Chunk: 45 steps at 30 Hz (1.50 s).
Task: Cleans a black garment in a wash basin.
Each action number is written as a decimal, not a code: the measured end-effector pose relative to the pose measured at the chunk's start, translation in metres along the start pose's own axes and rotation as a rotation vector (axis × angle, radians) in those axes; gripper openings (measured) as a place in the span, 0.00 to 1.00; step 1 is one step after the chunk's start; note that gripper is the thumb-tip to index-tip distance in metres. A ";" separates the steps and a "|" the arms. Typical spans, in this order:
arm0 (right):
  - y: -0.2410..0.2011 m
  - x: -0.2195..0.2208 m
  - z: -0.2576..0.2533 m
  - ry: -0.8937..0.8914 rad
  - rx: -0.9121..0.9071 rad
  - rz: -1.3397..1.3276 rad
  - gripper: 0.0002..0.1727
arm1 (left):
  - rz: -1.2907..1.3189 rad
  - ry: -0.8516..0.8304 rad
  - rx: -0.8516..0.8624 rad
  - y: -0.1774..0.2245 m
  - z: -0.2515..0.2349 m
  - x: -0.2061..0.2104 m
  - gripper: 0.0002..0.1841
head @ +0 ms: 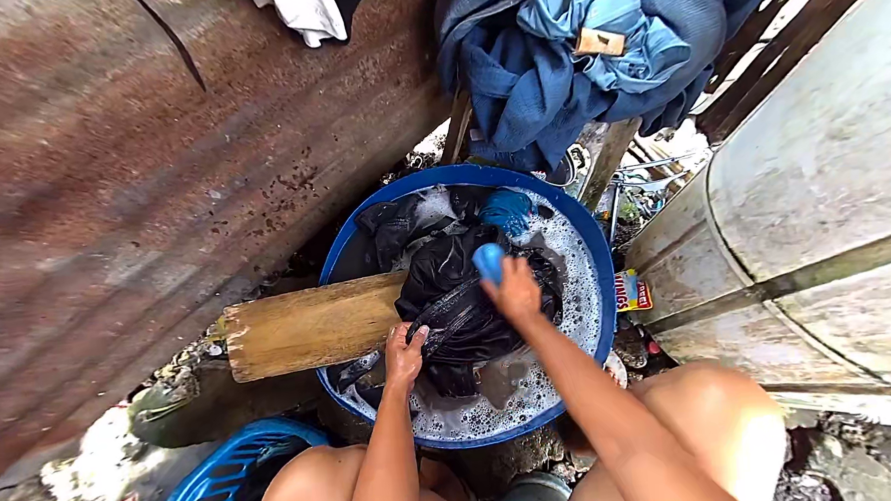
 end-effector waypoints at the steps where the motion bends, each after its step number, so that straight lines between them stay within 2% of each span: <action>1: 0.023 -0.019 -0.016 0.021 0.073 0.002 0.39 | 0.018 0.009 -0.001 -0.001 0.000 0.001 0.14; 3: 0.053 -0.050 -0.040 -0.026 0.200 -0.064 0.42 | 0.058 0.025 -0.006 -0.001 0.001 0.003 0.14; 4: 0.060 -0.062 -0.047 -0.078 0.208 -0.142 0.42 | 0.074 0.026 -0.002 0.000 -0.001 0.003 0.14; 5: 0.059 -0.068 -0.049 -0.142 0.139 -0.241 0.39 | 0.085 0.027 0.004 0.002 -0.002 0.002 0.14; 7: 0.032 -0.058 -0.025 -0.444 -0.095 -0.302 0.28 | 0.089 0.033 0.010 0.004 -0.002 0.001 0.14; 8: 0.017 -0.041 -0.001 -0.630 -0.172 -0.211 0.26 | 0.088 0.033 0.006 0.004 -0.001 0.001 0.14; 10: 0.002 0.015 0.049 -0.946 -0.229 0.134 0.23 | 0.088 0.027 -0.008 0.001 0.001 0.002 0.14; 12: 0.004 0.057 0.072 -1.072 -0.209 0.434 0.27 | 0.093 0.031 -0.005 0.005 0.000 0.002 0.14; 13: 0.009 0.072 0.074 -1.081 -0.188 0.477 0.31 | 0.094 0.035 0.000 0.006 0.000 0.002 0.14; 15: 0.024 0.093 0.071 -1.009 -0.177 0.438 0.35 | 0.091 0.041 0.011 0.002 0.003 0.001 0.14; 19: 0.046 0.104 0.069 -0.782 -0.208 0.324 0.34 | 0.088 0.033 0.045 0.004 0.002 0.004 0.14; 22: 0.038 0.094 0.072 -0.888 -0.160 0.276 0.31 | 0.062 0.037 0.040 0.005 0.004 0.002 0.15; 24: 0.024 0.066 0.070 -1.010 -0.158 0.072 0.30 | 0.064 0.033 0.040 0.006 0.004 0.003 0.15; 26: 0.009 0.035 0.060 -1.019 -0.247 -0.272 0.27 | 0.068 0.027 0.031 0.005 0.003 0.004 0.15; 28: -0.008 0.018 0.039 -0.891 -0.274 -0.526 0.24 | 0.059 0.027 0.019 0.004 0.003 0.003 0.15; 29: -0.020 0.015 0.030 -0.750 -0.263 -0.575 0.25 | 0.059 0.029 0.015 0.004 0.002 0.003 0.15; 31: -0.050 0.019 0.028 -0.430 -0.241 -0.489 0.33 | 0.067 0.040 0.016 0.002 0.001 0.004 0.15; 32: -0.067 0.029 0.036 -0.329 -0.256 -0.390 0.37 | 0.085 0.046 0.027 0.001 0.001 0.005 0.15; 35: -0.098 0.064 0.060 -0.306 -0.405 -0.029 0.38 | 0.117 0.056 0.054 0.000 0.003 0.003 0.22; 37: -0.072 0.049 0.041 -0.228 -0.330 0.040 0.35 | 0.045 0.041 0.043 0.003 0.002 0.001 0.18; 41: 0.024 -0.016 -0.021 0.019 -0.010 -0.030 0.41 | 0.037 0.012 0.025 -0.001 -0.001 0.006 0.18; 43: 0.025 -0.016 -0.022 0.065 0.028 -0.048 0.42 | 0.050 0.014 0.024 -0.001 -0.002 0.008 0.18; 45: -0.017 0.012 0.004 0.012 -0.059 -0.084 0.41 | 0.043 0.033 0.035 0.003 -0.002 0.008 0.18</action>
Point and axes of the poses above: each hand's wrist, its own z-axis away from the middle knuckle, its own x-axis out of the palm, y = z × x, the point moved 8 cm from there along -z, towards the middle knuckle, and after that the axes turned 10 degrees about -y, right-handed, at the moved point
